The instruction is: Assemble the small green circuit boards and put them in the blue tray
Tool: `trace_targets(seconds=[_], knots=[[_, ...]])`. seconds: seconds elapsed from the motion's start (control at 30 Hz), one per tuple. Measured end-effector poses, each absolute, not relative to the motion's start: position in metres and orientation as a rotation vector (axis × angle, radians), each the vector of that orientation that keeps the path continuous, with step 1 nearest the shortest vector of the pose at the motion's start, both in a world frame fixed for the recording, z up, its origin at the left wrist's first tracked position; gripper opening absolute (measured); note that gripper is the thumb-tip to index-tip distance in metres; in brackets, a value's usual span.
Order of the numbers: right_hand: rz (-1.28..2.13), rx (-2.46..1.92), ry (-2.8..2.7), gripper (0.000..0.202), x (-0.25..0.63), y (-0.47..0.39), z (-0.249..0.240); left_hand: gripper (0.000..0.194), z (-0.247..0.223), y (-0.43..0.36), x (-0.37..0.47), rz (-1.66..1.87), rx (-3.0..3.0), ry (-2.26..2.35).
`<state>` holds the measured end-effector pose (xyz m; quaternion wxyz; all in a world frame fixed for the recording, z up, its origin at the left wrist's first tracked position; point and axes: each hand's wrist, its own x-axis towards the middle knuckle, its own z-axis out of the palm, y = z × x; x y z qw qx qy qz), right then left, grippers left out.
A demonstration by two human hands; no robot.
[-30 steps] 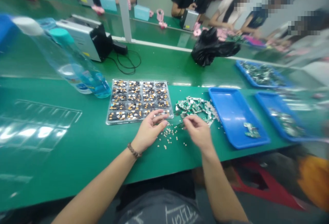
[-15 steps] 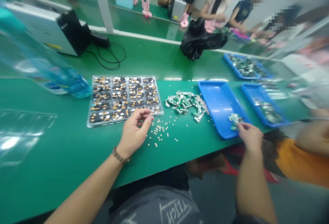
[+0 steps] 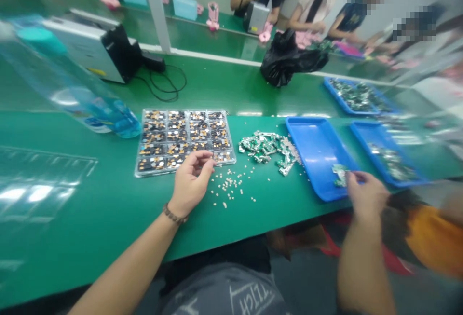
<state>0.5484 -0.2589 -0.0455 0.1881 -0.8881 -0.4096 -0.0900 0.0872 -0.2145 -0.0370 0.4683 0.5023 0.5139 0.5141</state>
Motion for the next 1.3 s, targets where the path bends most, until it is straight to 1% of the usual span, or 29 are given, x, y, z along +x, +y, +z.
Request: trace_targets(seconds=[0.07,0.1,0.2,0.27,0.33,0.4,0.47,0.63,0.73,0.77,0.9,0.97,1.07,1.17,1.23,1.3], knots=[[-0.210,-2.281,-1.248,0.031,0.501,-0.251,-0.036,0.022,-0.036,-0.210,0.083,1.367,1.127,1.250],[-0.134,-2.139,-1.360,0.029,0.471,-0.247,-0.032,0.021,-0.036,-0.208,0.080,1.425,1.063,1.244],[0.282,-1.677,-1.801,0.022,0.375,-0.230,-0.030,0.019,-0.039,-0.200,0.074,1.555,0.900,1.221],[0.396,-1.527,-1.998,0.020,0.329,-0.215,-0.035,0.017,-0.042,-0.196,0.070,1.600,0.849,1.204],[0.281,-1.558,-2.046,0.020,0.308,-0.198,-0.043,0.017,-0.045,-0.193,0.069,1.626,0.825,1.197],[0.086,-1.672,-1.999,0.020,0.307,-0.180,-0.050,0.017,-0.047,-0.192,0.068,1.633,0.800,1.185],[-0.033,-1.733,-2.008,0.022,0.316,-0.164,-0.054,0.018,-0.048,-0.193,0.069,1.615,0.790,1.164],[-0.095,-1.720,-2.221,0.031,0.318,-0.138,-0.054,0.017,-0.048,-0.201,0.075,1.524,0.892,1.179],[-0.093,-1.731,-2.250,0.022,0.308,-0.134,-0.048,0.015,-0.049,-0.203,0.077,1.481,0.954,1.188],[-0.094,-1.721,-2.237,0.018,0.306,-0.134,-0.044,0.015,-0.049,-0.204,0.077,1.471,0.962,1.191],[-0.066,-1.560,-1.956,0.021,0.308,-0.144,-0.019,0.019,-0.048,-0.205,0.077,1.372,0.975,1.163],[0.133,-1.458,-1.685,0.021,0.308,-0.153,-0.008,0.023,-0.046,-0.206,0.078,1.284,0.964,1.105],[0.701,-1.316,-1.274,0.021,0.299,-0.169,-0.005,0.030,-0.042,-0.210,0.081,1.138,0.925,0.997],[1.202,-1.215,-0.986,0.025,0.276,-0.190,-0.016,0.040,-0.040,-0.213,0.084,1.052,0.890,0.907],[1.397,-1.185,-0.862,0.028,0.258,-0.204,-0.026,0.046,-0.040,-0.213,0.085,1.093,0.913,0.905],[1.515,-1.176,-0.795,0.028,0.241,-0.218,-0.036,0.042,-0.041,-0.212,0.083,1.164,0.947,0.935]])
